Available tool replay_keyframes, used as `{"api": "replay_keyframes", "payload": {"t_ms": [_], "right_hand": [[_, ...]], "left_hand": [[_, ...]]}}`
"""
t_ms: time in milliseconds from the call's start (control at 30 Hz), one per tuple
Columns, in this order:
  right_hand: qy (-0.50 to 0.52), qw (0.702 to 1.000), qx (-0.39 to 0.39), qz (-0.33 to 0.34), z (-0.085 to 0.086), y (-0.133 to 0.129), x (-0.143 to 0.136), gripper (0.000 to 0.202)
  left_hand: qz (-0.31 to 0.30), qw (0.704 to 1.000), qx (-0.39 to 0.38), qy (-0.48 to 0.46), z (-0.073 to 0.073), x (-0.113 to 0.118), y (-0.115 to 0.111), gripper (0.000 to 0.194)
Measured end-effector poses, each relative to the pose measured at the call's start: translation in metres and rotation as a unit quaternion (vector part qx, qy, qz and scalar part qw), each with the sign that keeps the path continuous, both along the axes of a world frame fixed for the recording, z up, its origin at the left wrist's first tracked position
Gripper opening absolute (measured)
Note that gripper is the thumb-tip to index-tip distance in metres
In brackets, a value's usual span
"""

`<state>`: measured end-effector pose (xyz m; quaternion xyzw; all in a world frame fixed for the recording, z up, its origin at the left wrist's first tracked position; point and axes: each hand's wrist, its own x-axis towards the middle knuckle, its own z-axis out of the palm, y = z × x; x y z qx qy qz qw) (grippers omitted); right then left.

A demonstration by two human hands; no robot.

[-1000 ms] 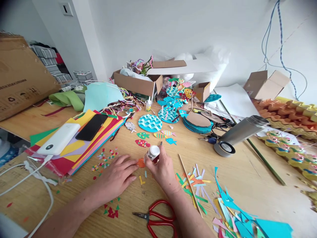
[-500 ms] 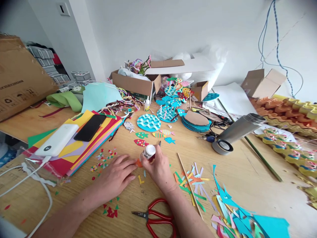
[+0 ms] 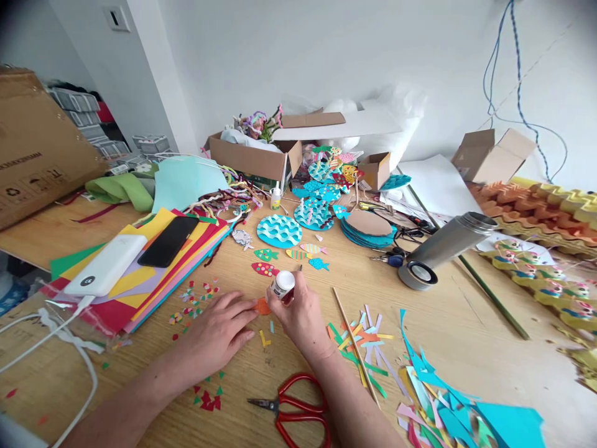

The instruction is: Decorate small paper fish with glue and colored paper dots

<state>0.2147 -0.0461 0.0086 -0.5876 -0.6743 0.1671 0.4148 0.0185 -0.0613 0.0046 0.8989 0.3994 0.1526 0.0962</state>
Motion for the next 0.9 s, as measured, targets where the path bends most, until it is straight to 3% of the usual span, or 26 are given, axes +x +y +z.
{"api": "replay_keyframes", "payload": {"t_ms": [900], "right_hand": [[-0.028, 0.999, 0.015, -0.03, 0.0015, -0.0002, 0.0029, 0.019]], "left_hand": [[0.002, 1.0, -0.001, 0.003, -0.0012, -0.0004, -0.0003, 0.03]]}}
